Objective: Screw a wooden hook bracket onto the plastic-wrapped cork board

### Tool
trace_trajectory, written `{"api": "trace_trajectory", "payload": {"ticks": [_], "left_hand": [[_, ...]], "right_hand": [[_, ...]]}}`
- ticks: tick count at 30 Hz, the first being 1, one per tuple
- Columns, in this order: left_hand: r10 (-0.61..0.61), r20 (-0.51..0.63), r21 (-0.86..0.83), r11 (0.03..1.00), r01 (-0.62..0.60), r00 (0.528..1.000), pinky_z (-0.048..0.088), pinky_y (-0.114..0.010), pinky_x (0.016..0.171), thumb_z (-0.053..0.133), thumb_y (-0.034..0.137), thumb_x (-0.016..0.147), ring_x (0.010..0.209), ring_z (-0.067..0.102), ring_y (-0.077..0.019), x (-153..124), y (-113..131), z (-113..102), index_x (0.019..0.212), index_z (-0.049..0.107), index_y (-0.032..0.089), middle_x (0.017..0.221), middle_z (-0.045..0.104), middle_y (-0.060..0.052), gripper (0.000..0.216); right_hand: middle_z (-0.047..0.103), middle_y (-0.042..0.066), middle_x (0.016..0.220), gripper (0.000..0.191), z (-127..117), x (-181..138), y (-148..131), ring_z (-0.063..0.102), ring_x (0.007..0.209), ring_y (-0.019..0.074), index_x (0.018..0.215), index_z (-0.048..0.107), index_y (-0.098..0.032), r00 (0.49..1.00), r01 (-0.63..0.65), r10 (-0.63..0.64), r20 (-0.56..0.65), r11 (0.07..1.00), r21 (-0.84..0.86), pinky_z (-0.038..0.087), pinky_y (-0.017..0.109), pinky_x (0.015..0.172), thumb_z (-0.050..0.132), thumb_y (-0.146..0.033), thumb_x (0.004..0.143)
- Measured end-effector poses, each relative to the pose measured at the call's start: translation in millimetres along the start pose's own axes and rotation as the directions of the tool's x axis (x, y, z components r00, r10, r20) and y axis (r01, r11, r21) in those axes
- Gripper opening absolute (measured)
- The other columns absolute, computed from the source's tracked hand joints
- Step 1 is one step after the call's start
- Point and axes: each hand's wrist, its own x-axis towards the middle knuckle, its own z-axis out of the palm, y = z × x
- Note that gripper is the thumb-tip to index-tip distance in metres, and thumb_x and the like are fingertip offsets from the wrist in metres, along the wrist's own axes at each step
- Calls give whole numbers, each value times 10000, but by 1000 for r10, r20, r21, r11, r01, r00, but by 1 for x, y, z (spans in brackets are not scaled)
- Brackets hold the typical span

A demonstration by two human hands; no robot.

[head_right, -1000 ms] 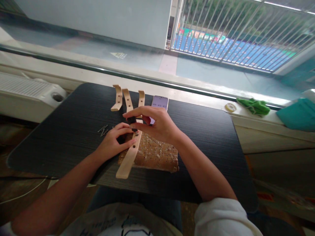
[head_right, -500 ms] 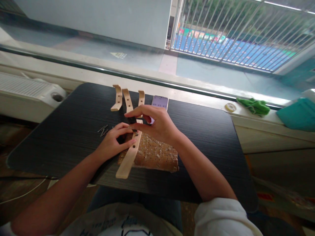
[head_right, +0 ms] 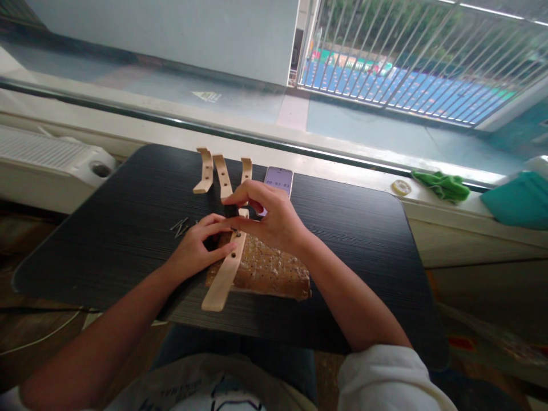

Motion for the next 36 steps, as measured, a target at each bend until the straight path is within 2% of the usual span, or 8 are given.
{"api": "trace_trajectory", "payload": {"ticks": [9,14,21,25,30,34,36], "left_hand": [[4,-12,-13,1000,-4,1000,498,-378,901,666,297,781,959,588,-214,0,-1,1,996,691,209,1003,608,-44,234],[6,-30,-3,1000,-6,1000,498,-389,914,674,302,773,971,589,-218,-1,-1,2,1004,695,218,1016,619,-44,247],[34,-29,-25,999,-34,999,483,-395,935,659,299,789,997,584,-217,-1,0,1,1016,692,195,1007,615,-55,252],[25,-16,-18,1000,-25,1000,486,-405,937,662,319,782,1010,583,-226,-2,-1,1,1026,692,203,1027,620,-55,273],[27,-16,-6,1000,-27,1000,478,-409,947,653,338,788,1018,577,-229,-2,-1,-1,1031,695,206,1020,614,-53,280],[55,-16,-10,998,-55,998,477,-394,938,645,333,792,1002,581,-222,-1,1,-2,1015,699,201,992,612,-51,264],[59,-18,-10,998,-59,998,476,-394,935,643,327,796,1004,582,-221,-1,2,-3,1024,698,198,996,611,-55,268]], "right_hand": [[549,-47,700,163,7,-3,1,421,566,62,855,606,-209,995,42,-47,-82,998,-56,379,232,511,734,-241,760],[559,-39,705,172,11,-5,-5,456,580,80,842,581,-217,992,-11,-14,-126,980,-200,423,251,536,707,-312,775],[549,-47,701,177,17,-7,-11,451,576,81,862,568,-219,982,-64,7,-187,952,-300,433,251,566,707,-250,756],[542,-46,704,226,18,-5,-14,445,579,85,908,571,-221,985,-107,58,-160,944,-313,432,257,580,709,-314,755],[595,-15,782,175,11,-5,-22,476,616,78,960,623,-204,998,-60,64,2,945,-321,429,249,609,648,-310,823],[630,-10,766,134,7,-10,-28,503,608,67,898,646,-184,980,-163,187,68,950,-267,437,238,612,621,-301,838],[658,-8,758,131,7,-12,-30,534,624,71,871,645,-183,972,-230,237,7,951,-208,453,242,632,610,-304,836]]}}
